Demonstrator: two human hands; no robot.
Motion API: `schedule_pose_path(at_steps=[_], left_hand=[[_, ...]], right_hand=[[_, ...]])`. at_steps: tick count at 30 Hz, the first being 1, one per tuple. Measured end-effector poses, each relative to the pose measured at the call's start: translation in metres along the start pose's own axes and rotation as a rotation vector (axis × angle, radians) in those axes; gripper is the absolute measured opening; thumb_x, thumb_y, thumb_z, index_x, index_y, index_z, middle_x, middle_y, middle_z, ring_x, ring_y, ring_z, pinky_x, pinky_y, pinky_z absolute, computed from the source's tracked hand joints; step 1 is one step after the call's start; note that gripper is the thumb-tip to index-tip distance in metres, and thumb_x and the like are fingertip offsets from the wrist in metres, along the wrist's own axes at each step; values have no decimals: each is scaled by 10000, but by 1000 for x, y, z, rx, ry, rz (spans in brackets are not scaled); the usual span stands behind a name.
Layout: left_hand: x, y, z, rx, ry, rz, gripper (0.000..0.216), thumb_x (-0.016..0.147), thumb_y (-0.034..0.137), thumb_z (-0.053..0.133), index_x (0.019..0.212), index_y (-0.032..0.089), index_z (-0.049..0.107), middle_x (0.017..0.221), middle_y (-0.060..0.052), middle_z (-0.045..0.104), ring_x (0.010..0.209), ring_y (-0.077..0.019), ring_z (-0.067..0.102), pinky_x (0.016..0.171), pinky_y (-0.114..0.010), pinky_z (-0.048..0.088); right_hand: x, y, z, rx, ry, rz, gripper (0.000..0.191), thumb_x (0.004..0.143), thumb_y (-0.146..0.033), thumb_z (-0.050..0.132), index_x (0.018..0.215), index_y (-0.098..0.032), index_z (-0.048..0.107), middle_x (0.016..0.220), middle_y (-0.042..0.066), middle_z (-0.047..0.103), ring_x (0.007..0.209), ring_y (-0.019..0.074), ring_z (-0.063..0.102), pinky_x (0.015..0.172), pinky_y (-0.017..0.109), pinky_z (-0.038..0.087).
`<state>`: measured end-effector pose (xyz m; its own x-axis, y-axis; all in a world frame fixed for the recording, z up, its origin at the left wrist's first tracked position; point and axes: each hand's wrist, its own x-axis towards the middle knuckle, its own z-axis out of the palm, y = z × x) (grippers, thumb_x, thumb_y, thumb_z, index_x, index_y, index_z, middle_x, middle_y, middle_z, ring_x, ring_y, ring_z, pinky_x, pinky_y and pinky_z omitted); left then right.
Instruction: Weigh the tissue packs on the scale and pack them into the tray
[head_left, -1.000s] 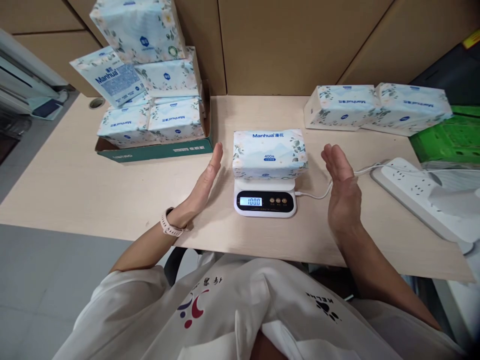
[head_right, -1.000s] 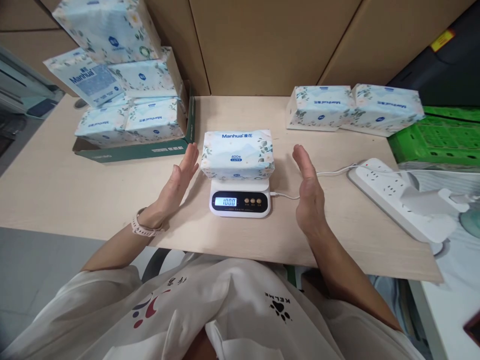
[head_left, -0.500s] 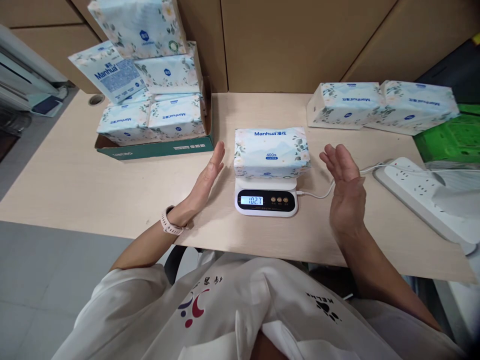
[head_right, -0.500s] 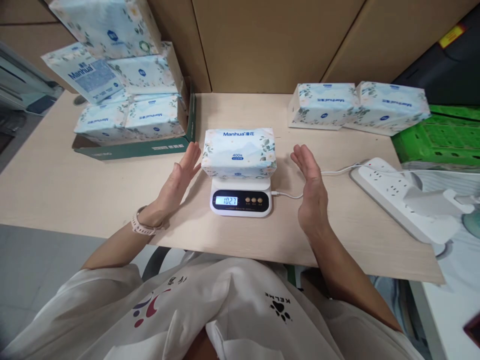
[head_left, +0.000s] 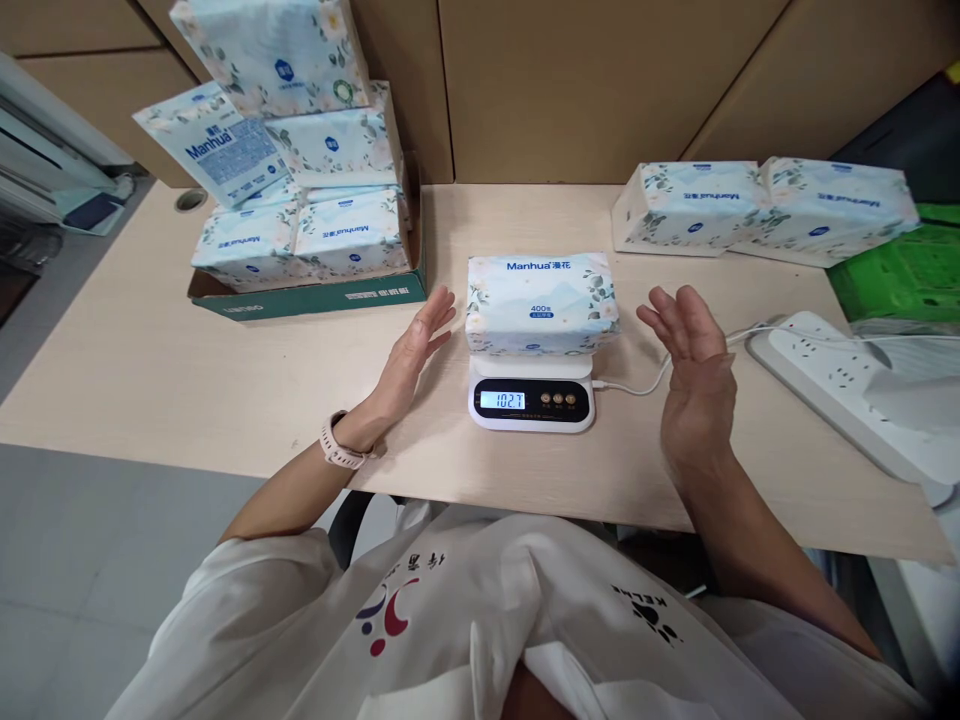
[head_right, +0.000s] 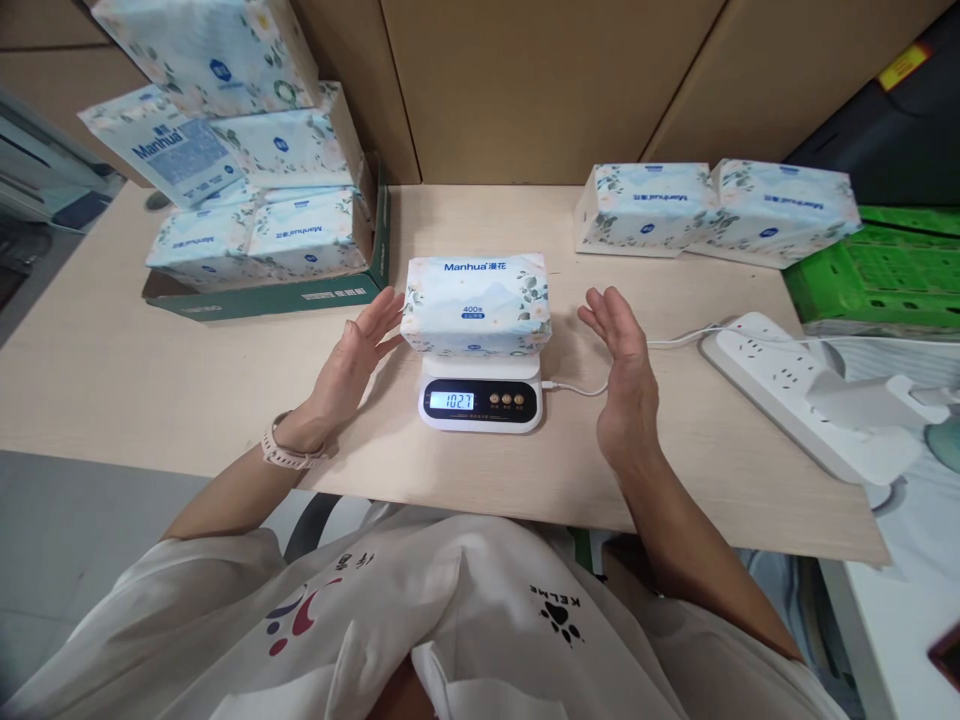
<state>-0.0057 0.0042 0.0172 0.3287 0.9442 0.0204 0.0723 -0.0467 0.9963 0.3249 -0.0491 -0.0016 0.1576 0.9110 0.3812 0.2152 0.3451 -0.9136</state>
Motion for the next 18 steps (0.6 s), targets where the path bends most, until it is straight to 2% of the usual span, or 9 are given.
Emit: schedule_pose_path(at_steps=[7,13,16,18], left_hand=[[1,-3,-1,4,10,-6,870,1020,887,290,1679,340,446,1829,-73,348,1705,-387,311,1366,-618,329],[1,-1,0,-5,24,-1,856,1033,862,332,1652,294,498,1806,-105,387,1675,-387,370,1346,-614,361],[0,-3,0,12,40,23,835,1055,829,341,1641,262,520,1784,-117,426,1659,-369,407,1369,-589,340],[0,-4,-2,32,51,46,790,1079,790,340,1637,264,533,1772,-100,452,1662,-350,410,1395,-569,306]], right_hand=[[0,-1,0,7,-5,-24,632,1088,-683,315,1631,-437,525,1685,15,589,1550,313,587,1381,646,333],[-1,-1,0,5,-10,-17,653,1085,-686,333,1641,-399,520,1678,46,594,1556,322,581,1390,651,312],[-2,-2,0,-19,-25,-20,626,1097,-665,319,1643,-427,510,1671,29,604,1555,311,582,1395,644,304],[-4,-4,0,-76,-35,33,614,1094,-660,354,1632,-419,528,1661,30,615,1575,303,560,1404,626,300]])
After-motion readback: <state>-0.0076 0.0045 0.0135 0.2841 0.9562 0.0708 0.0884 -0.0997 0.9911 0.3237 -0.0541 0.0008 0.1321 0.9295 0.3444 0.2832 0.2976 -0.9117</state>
